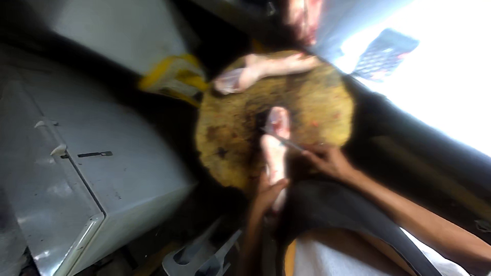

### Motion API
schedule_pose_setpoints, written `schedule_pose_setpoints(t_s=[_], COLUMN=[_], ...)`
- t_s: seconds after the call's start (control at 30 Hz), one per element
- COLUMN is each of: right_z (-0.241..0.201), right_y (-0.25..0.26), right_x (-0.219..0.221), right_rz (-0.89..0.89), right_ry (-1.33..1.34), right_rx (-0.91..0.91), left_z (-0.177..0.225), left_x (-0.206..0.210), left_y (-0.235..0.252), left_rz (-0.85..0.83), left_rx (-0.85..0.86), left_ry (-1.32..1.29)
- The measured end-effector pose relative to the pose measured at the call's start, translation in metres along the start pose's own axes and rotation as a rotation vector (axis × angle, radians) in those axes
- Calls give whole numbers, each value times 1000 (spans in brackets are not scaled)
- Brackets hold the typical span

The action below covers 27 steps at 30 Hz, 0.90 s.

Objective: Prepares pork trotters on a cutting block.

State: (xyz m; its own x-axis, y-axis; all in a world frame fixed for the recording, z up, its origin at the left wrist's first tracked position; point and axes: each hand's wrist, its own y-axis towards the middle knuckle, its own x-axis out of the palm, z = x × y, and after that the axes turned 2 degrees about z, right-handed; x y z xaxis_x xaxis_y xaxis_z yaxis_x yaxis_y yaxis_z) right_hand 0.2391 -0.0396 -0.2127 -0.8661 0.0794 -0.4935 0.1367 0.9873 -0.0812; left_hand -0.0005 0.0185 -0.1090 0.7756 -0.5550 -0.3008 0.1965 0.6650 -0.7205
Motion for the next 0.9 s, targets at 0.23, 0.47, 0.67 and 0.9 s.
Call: schedule_pose_setpoints(t_s=[0.23, 0.47, 0.67, 0.9], right_z=[11, -24, -28, -30], right_y=[1, -1, -4, 2], right_x=[-15, -51, -63, -58], right_rz=[94, 43, -19, -9], right_ry=[-64, -317, -317, -328], right_rx=[34, -169, -232, -165], left_z=[2, 9, 12, 8], left_x=[-13, -4, -5, -7], left_y=[-4, -5, -5, -5], left_rz=[-79, -67, -78, -78], left_rx=[130, 85, 88, 72], left_ry=[-166, -64, -3, 52])
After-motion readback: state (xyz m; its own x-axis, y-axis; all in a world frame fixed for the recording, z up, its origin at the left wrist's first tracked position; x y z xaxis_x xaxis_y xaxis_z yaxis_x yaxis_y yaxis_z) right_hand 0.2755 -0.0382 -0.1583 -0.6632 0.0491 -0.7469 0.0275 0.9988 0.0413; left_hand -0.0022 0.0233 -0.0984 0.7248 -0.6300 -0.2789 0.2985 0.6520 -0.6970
